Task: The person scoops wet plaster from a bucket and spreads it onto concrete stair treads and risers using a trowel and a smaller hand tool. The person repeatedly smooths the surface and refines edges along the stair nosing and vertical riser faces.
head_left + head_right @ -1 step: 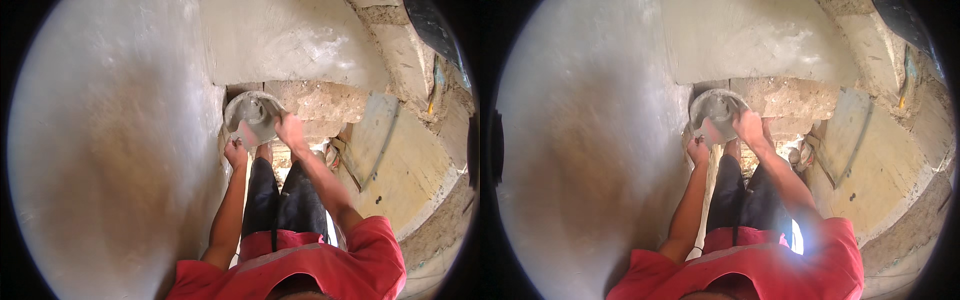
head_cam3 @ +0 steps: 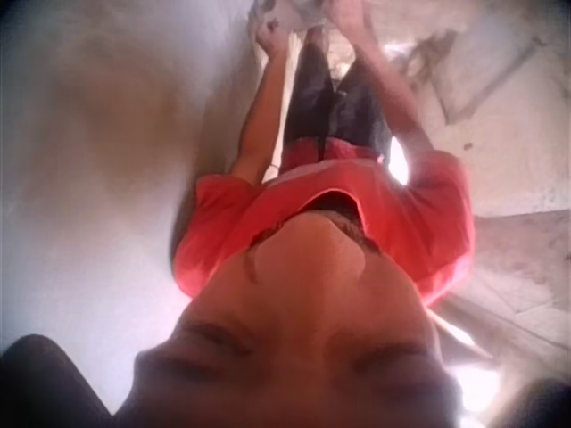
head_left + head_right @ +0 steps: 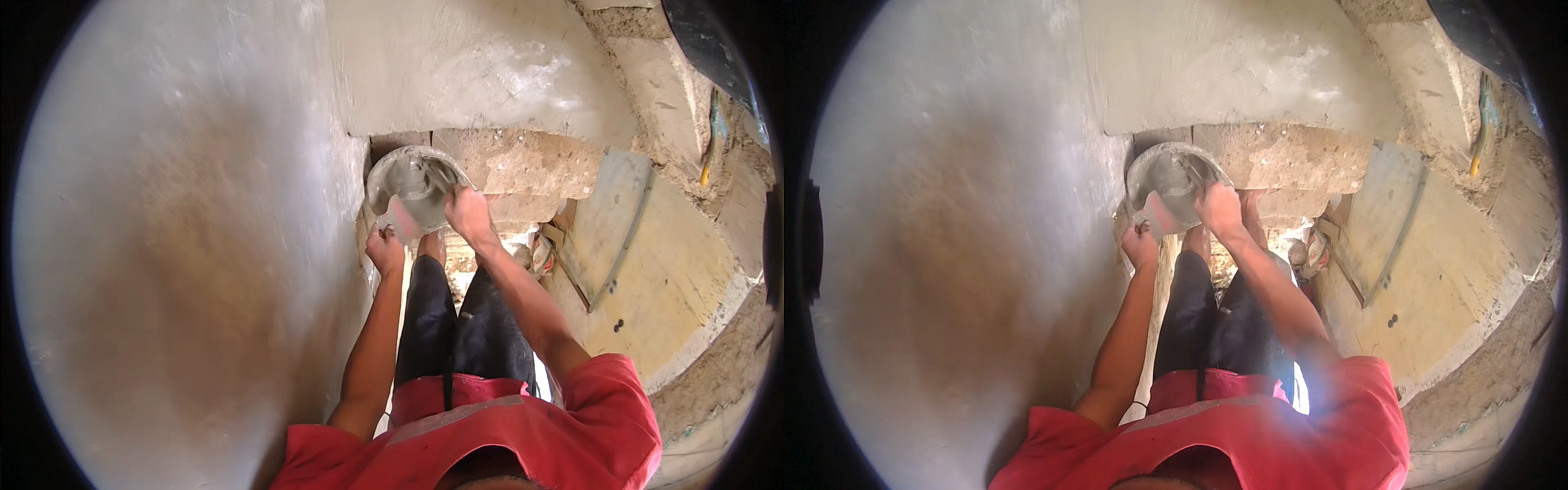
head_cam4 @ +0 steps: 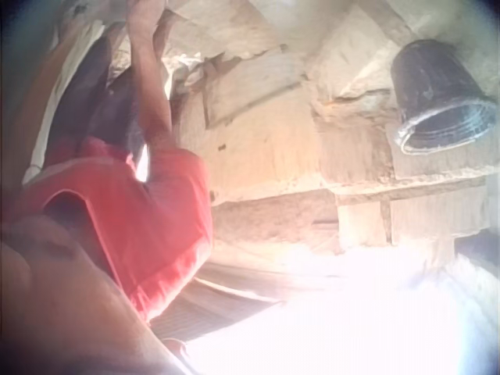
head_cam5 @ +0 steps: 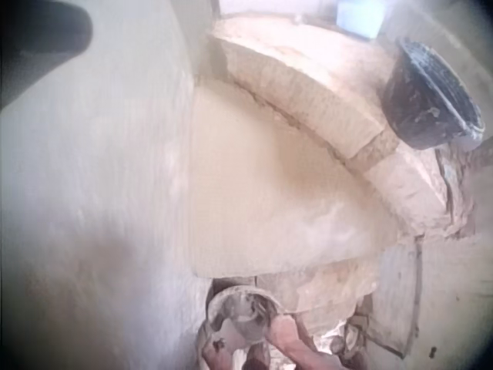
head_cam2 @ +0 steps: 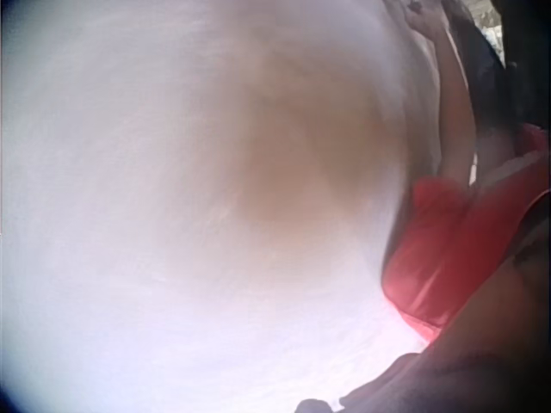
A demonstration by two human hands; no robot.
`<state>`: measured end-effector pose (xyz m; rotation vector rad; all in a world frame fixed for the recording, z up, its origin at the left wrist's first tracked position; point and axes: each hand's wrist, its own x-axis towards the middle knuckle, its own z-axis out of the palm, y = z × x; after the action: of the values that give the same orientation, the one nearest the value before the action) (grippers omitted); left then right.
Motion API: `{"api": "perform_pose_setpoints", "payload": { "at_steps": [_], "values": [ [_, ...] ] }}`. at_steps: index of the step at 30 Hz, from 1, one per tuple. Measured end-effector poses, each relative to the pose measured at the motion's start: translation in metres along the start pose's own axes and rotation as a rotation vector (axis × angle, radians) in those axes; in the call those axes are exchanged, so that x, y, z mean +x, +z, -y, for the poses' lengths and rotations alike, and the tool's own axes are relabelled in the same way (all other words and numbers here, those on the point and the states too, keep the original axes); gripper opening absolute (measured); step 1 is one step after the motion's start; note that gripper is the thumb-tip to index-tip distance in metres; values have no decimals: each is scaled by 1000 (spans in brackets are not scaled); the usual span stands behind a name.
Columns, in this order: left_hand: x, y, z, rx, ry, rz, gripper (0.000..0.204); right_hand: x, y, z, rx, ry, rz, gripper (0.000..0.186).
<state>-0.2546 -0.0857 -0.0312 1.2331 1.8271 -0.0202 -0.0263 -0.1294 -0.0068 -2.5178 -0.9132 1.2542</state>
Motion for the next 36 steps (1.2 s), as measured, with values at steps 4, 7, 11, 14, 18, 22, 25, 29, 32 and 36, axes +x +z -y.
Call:
{"api": "perform_pose_setpoints", "payload": {
  "at_steps": [4, 7, 11, 14, 18, 22, 25, 29, 32, 36],
  "values": [
    [-4, -4, 8, 341, 29, -62, 19, 24, 89, -7, 126, 186, -129, 27],
    [-3, -13, 17, 451, 30, -6, 24, 55, 141, -9, 120, 221, -112, 23],
    [18, -11, 44, 176, 64, 123, 25, 74, 182, -8, 146, 118, -170, 20],
    [39, -8, 63, 121, -49, 235, 27, 74, 196, -8, 193, 51, -113, 20],
    [54, -3, 72, 59, -62, 338, 27, 75, 205, -13, 282, 51, -82, 25],
    [49, 2, 70, 177, -78, 294, 25, 92, 203, -21, 280, -16, 26, 29],
    [41, 2, 72, 116, -34, 260, 23, 104, 196, -26, 423, 29, 77, 29],
    [28, 2, 78, -37, -71, 248, 23, 106, 182, -36, 1172, 417, 343, 25],
    [14, -1, 79, -113, -175, 217, 25, 91, 167, -46, 1413, 352, 533, 25],
    [-1, -9, 73, -174, -179, 209, 27, 61, 135, -58, 1430, 333, 639, 30]
  ]
}}
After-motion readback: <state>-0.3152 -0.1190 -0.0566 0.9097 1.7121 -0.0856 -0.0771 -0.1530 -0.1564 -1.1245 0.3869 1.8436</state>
